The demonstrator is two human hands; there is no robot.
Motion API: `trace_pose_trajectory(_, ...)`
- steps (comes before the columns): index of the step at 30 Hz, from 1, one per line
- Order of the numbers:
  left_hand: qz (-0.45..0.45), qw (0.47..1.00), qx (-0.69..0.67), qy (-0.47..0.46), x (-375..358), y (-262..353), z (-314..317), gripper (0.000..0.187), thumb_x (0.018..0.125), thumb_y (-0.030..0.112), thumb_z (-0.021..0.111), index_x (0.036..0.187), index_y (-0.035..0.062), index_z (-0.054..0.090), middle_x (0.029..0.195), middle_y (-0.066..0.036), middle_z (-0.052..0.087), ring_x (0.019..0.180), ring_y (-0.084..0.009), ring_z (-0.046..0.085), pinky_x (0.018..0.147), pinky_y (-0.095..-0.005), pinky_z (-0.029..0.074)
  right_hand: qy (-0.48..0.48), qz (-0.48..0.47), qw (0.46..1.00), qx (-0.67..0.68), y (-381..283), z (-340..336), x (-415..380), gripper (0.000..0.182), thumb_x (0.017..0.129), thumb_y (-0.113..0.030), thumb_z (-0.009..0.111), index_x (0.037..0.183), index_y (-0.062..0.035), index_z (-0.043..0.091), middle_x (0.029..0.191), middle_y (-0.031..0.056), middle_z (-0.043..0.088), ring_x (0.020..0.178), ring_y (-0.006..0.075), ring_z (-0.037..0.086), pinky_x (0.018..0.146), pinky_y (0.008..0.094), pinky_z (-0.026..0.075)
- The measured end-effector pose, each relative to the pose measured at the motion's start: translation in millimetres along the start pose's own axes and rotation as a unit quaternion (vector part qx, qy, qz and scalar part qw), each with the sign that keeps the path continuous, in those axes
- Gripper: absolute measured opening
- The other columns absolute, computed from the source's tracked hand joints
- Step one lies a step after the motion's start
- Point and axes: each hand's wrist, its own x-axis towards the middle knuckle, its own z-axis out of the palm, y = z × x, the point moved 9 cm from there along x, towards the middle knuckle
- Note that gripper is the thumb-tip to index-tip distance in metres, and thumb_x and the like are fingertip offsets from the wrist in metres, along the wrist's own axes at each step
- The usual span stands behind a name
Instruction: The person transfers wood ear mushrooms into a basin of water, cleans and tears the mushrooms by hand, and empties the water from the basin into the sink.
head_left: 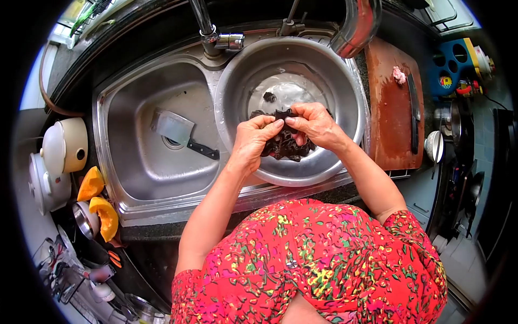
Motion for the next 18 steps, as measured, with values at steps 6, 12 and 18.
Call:
trace_pose_trajectory(6, 0.013, 0.996, 0.080, -0.036, -5.8, 6.5, 4.2, 0.022, 0.072, 0.021, 0.070, 0.078, 0.0023, 0.061, 0.061, 0.000, 0.055, 0.049, -0.0055, 0.048, 0.037, -0.0189, 0.034, -0.087, 0.010, 0.989, -0.116, -13.1, 14.8, -11.9, 0.013, 0.082, -0.013, 0.055, 0.078, -0.0002, 0.054, 0.056, -0.0006, 0.048, 0.043, 0.0039, 0.042, 0.038, 0.0196, 0.032)
trace_pose_trajectory(12, -0.013, 0.993, 0.082, -0.080, -9.5, 8.7, 15.3, 0.018, 0.074, 0.018, 0.068, 0.076, 0.0009, 0.062, 0.062, -0.001, 0.057, 0.053, -0.0049, 0.048, 0.045, -0.0188, 0.037, -0.082, 0.013, 0.996, -0.039, -15.1, 20.9, -14.9, 0.012, 0.080, -0.007, 0.054, 0.089, 0.0018, 0.052, 0.058, 0.0026, 0.051, 0.046, 0.0071, 0.047, 0.040, 0.0208, 0.037)
trace_pose_trajectory(18, 0.018, 0.997, -0.033, -0.072, -4.1, 2.8, 10.3, 0.009, 0.076, 0.008, 0.063, 0.077, -0.0003, 0.060, 0.068, -0.004, 0.060, 0.059, -0.0082, 0.056, 0.054, -0.0199, 0.045, -0.044, 0.002, 0.997, 0.056, -6.9, 15.4, -14.3, 0.008, 0.080, -0.004, 0.052, 0.084, 0.0035, 0.053, 0.060, 0.0060, 0.055, 0.046, 0.0106, 0.053, 0.041, 0.0218, 0.044)
